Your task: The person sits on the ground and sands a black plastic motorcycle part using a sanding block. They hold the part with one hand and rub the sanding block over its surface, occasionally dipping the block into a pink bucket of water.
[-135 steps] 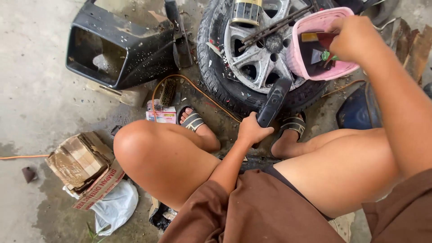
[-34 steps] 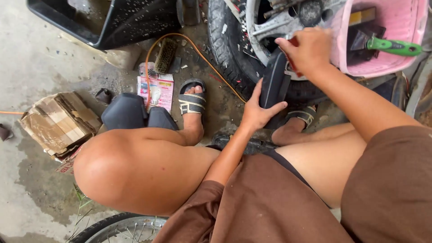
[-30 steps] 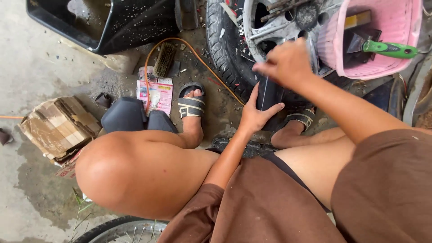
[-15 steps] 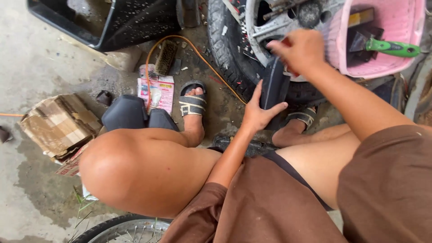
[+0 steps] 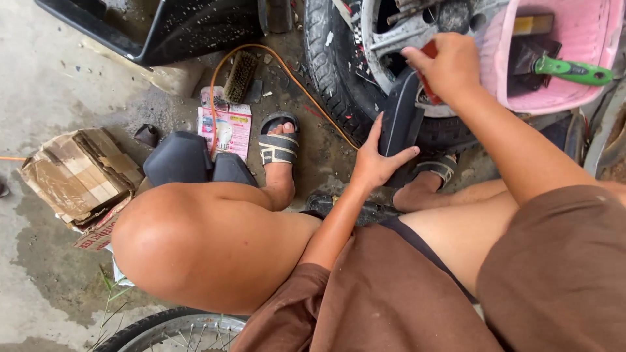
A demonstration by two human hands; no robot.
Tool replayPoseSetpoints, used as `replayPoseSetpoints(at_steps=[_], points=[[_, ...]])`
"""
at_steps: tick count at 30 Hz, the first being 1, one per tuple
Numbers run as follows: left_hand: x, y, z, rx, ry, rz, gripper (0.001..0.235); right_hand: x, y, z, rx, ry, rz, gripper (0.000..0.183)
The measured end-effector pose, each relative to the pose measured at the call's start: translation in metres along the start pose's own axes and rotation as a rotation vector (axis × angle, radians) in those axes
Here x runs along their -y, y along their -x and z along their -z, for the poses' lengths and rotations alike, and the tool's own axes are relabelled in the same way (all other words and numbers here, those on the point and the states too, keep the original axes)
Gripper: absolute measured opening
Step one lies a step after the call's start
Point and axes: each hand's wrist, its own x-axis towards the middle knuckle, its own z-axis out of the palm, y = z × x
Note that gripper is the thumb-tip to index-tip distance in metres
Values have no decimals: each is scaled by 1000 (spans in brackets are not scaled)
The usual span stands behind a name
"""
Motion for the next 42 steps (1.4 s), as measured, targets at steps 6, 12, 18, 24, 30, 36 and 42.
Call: replayPoseSetpoints(at_steps=[6,12,18,24,30,36,42], points=[[-5,3,3,24,21,59,115,69,16,47,236,-209,-259,61],[11,-6,-1,-3,-21,-33,115,-8,11,-14,-55,179,281,65],[12,-5,-3,-7,-35,-58,113,-16,7,2,-64,539,137,73],[3,-2,1,46,-62,0,116,13,29,10,-1,346,223,84],[5,-6,-1,33,-86,16,117,23,68,-12,-141,367,432,61],[20,-12,-5,-19,-55,-97,110,32,74,4,-96,275,462,79],[14,-6,7,218,126,-208,134,-23,48,-14,-247,227,244,78]])
